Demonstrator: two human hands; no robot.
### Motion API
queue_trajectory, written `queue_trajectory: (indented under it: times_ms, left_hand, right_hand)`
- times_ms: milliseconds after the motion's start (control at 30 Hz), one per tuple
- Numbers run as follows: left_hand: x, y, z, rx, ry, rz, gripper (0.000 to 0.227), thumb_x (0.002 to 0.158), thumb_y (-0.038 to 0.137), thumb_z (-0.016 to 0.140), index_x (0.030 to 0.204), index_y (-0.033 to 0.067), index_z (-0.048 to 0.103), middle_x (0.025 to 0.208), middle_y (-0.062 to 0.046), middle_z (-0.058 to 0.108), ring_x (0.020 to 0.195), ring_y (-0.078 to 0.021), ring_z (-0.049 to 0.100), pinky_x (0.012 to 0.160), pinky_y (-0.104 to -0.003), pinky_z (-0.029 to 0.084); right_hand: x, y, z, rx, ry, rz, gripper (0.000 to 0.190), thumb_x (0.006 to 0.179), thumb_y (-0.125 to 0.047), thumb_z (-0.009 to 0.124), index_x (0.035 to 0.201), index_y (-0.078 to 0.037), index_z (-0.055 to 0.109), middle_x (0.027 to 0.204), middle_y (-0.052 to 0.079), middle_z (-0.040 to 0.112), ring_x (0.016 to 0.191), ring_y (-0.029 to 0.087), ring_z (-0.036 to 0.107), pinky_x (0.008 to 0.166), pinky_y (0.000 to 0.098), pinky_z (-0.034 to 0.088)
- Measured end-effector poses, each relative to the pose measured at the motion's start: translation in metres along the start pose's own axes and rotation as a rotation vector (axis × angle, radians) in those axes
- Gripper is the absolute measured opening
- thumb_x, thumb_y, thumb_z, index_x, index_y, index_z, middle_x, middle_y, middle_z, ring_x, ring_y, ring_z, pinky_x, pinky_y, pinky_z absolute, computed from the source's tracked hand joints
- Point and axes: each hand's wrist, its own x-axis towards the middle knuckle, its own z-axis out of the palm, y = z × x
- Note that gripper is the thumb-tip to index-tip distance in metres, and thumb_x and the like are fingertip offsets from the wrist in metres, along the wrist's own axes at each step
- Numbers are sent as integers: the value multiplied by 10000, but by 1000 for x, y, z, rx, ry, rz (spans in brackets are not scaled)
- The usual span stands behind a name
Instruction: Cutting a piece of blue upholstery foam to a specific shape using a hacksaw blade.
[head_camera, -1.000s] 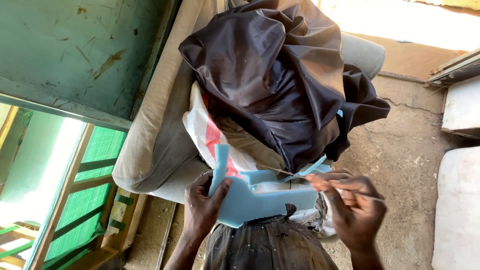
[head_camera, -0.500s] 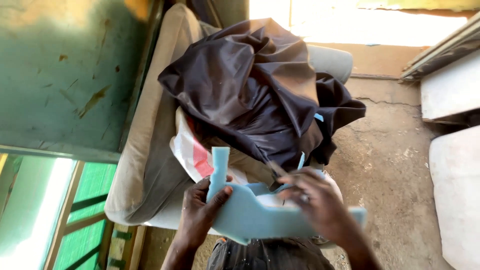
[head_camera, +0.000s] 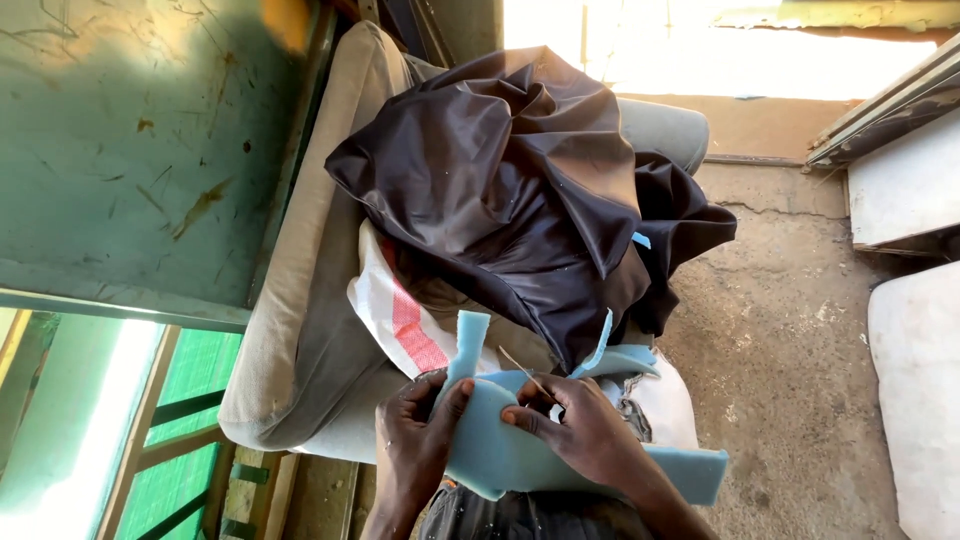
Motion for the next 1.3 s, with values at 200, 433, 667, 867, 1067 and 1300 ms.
queue_trajectory:
  times_ms: [200, 433, 667, 867, 1067, 1300]
  left_hand:
    - [7, -14, 11, -201, 28, 3, 284, 758, 153, 848, 982, -22, 857, 903, -138, 860, 814, -201, 784, 702, -336, 651]
    - [-1, 3, 4, -272, -136, 14, 643, 673, 373, 806, 1197, 1, 802, 996, -119, 823, 909, -204, 705, 756, -349, 581]
    - [4, 38, 12, -86, 25, 139, 405, 743, 363, 813, 1020, 72, 860, 857, -28, 822, 806, -139, 717, 694, -315, 580]
    - [34, 40, -20, -13, 89, 437, 484, 781, 306, 798, 1211, 89, 750, 1084, -59, 797, 820, -164, 716, 615, -312, 623]
    - [62, 66, -63, 142, 68, 639, 488, 803, 294, 773, 1244, 93, 720, 1165, -126, 792, 827, -223, 789, 593, -334, 699]
    - [77, 148, -88, 239, -112, 182, 479, 757, 179, 783, 1235, 140, 785, 1245, -95, 780, 912, -272, 704, 723, -414, 611]
  right_hand:
    - [-3, -1, 0, -4, 4, 4, 341, 883, -486, 770, 785, -166, 700, 674, -86, 593, 577, 69, 430, 579, 283, 363]
    - [-2, -4, -2, 212, 154, 3, 277, 859, -375, 767, 923, -112, 824, 794, -45, 796, 686, 63, 642, 619, 249, 491]
    - [7, 9, -10, 57, 305, -143, 393, 886, -541, 654, 935, -151, 662, 824, -27, 587, 607, 79, 480, 526, 243, 419]
    - [-9, 19, -51, 106, 602, -381, 543, 1054, -364, 366, 997, -35, 794, 1021, 152, 661, 1289, 284, 519, 1035, 418, 420]
    - [-31, 4, -64, -66, 797, -381, 424, 1089, -265, 383, 1146, -43, 739, 996, 97, 657, 790, 188, 641, 700, 318, 506]
    - [-49, -12, -43, 268, 820, -567, 277, 1021, -157, 508, 1068, 31, 705, 997, 149, 684, 674, 198, 753, 528, 241, 598]
